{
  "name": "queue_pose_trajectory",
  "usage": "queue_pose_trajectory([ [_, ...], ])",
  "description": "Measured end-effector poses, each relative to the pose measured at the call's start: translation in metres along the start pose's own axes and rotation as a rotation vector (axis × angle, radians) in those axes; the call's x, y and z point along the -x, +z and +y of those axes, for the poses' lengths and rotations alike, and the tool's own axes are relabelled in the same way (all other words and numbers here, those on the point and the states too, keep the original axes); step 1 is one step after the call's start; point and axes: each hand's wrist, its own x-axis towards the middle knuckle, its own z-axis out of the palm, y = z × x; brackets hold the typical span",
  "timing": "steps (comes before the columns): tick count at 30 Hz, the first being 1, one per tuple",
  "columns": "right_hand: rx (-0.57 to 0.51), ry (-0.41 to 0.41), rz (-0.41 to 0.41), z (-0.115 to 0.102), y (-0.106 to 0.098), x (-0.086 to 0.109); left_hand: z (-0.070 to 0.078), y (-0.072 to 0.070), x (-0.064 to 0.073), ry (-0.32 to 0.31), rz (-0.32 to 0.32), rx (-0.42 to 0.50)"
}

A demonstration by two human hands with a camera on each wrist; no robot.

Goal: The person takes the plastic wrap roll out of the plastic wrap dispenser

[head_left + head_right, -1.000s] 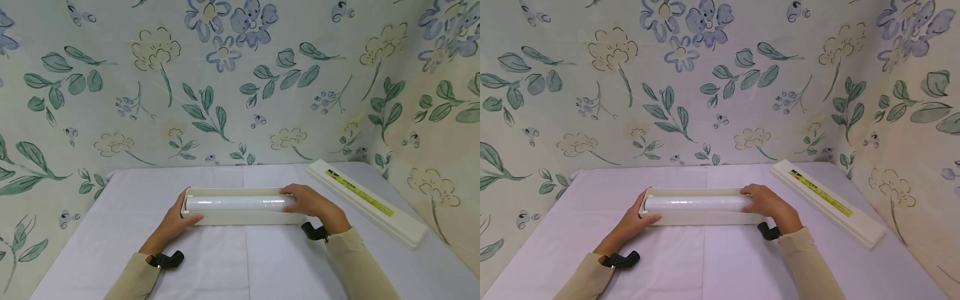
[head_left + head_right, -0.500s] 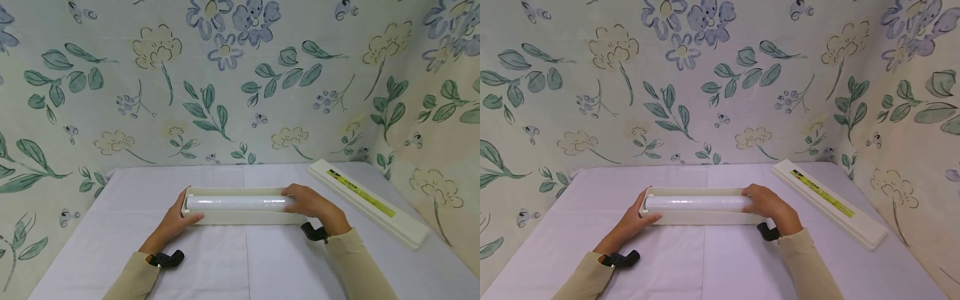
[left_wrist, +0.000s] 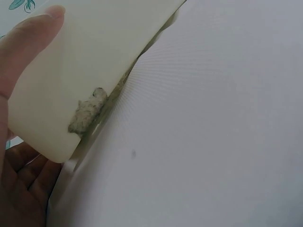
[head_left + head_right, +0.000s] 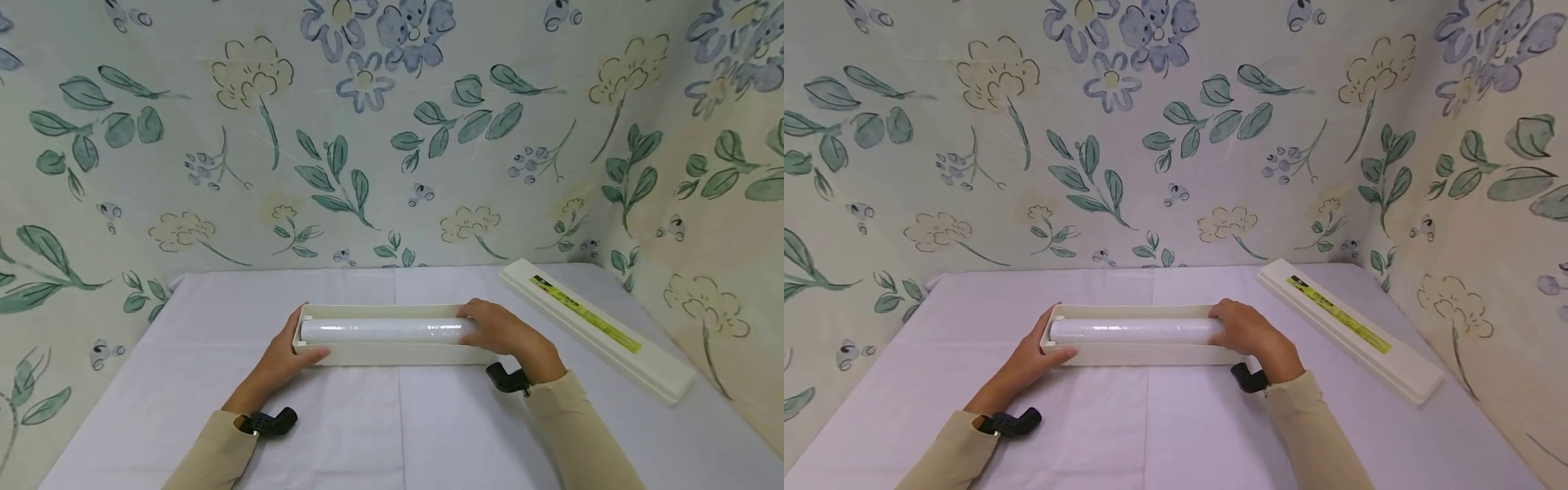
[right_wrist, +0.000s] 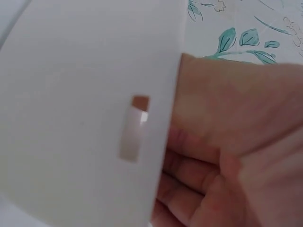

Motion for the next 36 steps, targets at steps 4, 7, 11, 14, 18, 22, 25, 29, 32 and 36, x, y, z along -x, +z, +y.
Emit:
queue_pose_trajectory([
  [4, 0.006, 0.024, -0.008, 0.0006, 0.0004, -0.0001, -0.0002, 0.0003, -0.0012, -0.003, -0.005, -0.001],
  [7, 0.008, 0.040, -0.015, 0.0009, 0.0009, 0.0007, 0.0001, 0.0011, -0.0007, -0.016, -0.010, -0.001],
  [11, 0.025, 0.035, -0.008, 0.0006, 0.0010, 0.0016, 0.0012, 0.0012, -0.0004, -0.020, -0.013, -0.003],
  [14, 0.034, 0.023, -0.002, -0.0006, 0.0015, 0.0013, 0.0017, 0.0000, -0.0003, -0.010, -0.008, -0.004],
  [18, 0.048, 0.015, 0.002, -0.0021, 0.0030, 0.0007, 0.0020, -0.0011, 0.0000, 0.004, 0.001, -0.006],
  [22, 0.074, 0.011, 0.007, -0.0011, 0.0036, 0.0008, 0.0023, -0.0009, -0.0001, 0.009, -0.002, -0.006],
  [25, 0.087, -0.009, 0.014, 0.0000, 0.0039, 0.0014, 0.0027, -0.0013, 0.0008, 0.007, -0.010, -0.003],
  [29, 0.100, -0.065, 0.031, 0.0017, 0.0052, 0.0021, 0.0035, -0.0026, 0.0028, 0.004, -0.013, -0.005],
  [32, 0.097, -0.090, 0.033, 0.0021, 0.0042, 0.0025, 0.0040, -0.0033, 0.0028, 0.002, -0.012, -0.010],
  [36, 0.101, -0.085, 0.030, 0.0026, -0.0007, 0.0021, 0.0060, -0.0033, -0.0006, 0.004, -0.022, -0.012],
])
